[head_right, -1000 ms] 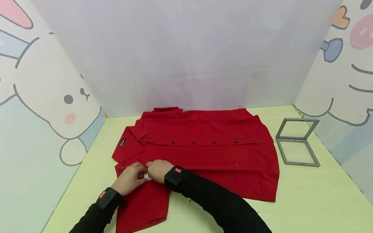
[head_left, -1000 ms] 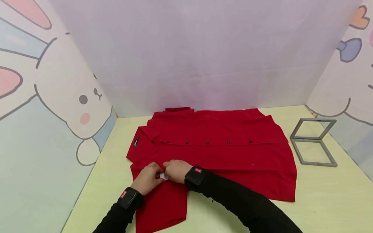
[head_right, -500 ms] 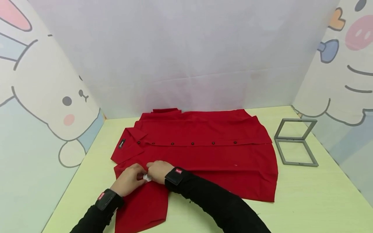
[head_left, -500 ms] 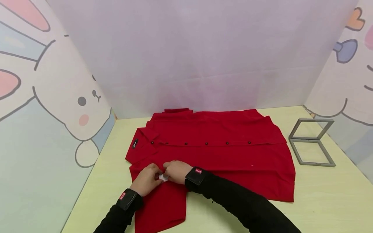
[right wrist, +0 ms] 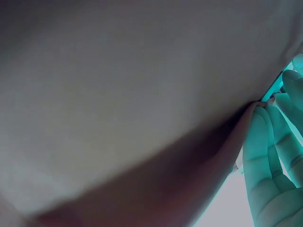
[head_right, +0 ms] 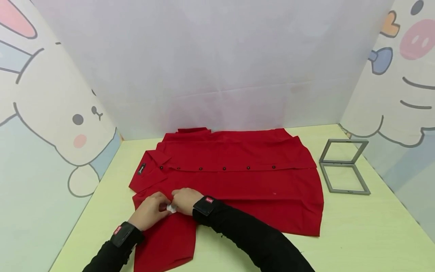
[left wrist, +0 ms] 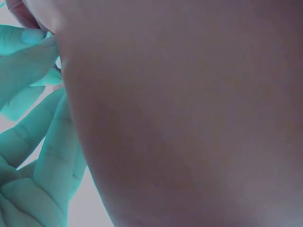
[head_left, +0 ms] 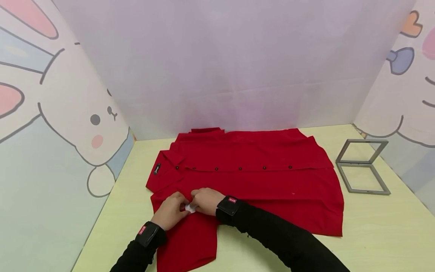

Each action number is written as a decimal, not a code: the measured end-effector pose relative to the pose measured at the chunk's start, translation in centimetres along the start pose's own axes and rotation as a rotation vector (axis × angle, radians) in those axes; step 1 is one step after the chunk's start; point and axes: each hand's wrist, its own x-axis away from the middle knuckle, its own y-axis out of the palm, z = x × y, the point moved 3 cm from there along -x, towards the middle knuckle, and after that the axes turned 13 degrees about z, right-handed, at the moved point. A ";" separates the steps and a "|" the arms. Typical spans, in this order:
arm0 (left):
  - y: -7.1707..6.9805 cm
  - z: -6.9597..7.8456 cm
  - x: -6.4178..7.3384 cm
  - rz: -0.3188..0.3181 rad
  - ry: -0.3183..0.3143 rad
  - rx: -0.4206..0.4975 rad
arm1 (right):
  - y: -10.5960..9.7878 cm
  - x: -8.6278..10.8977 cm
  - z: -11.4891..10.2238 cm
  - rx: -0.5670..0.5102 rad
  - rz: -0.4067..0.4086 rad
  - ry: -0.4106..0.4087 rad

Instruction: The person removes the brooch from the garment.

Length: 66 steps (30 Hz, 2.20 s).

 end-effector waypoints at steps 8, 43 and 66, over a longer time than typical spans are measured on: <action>0.1 -0.3 -0.1 0.002 -0.007 0.017 | -0.1 0.3 0.2 -0.077 0.002 0.079; -0.5 -0.2 0.2 0.023 0.037 0.026 | 0.1 0.3 0.5 -0.095 -0.006 0.179; -1.3 -1.5 -0.2 0.034 0.005 0.185 | -0.7 0.4 0.6 -0.162 0.098 0.214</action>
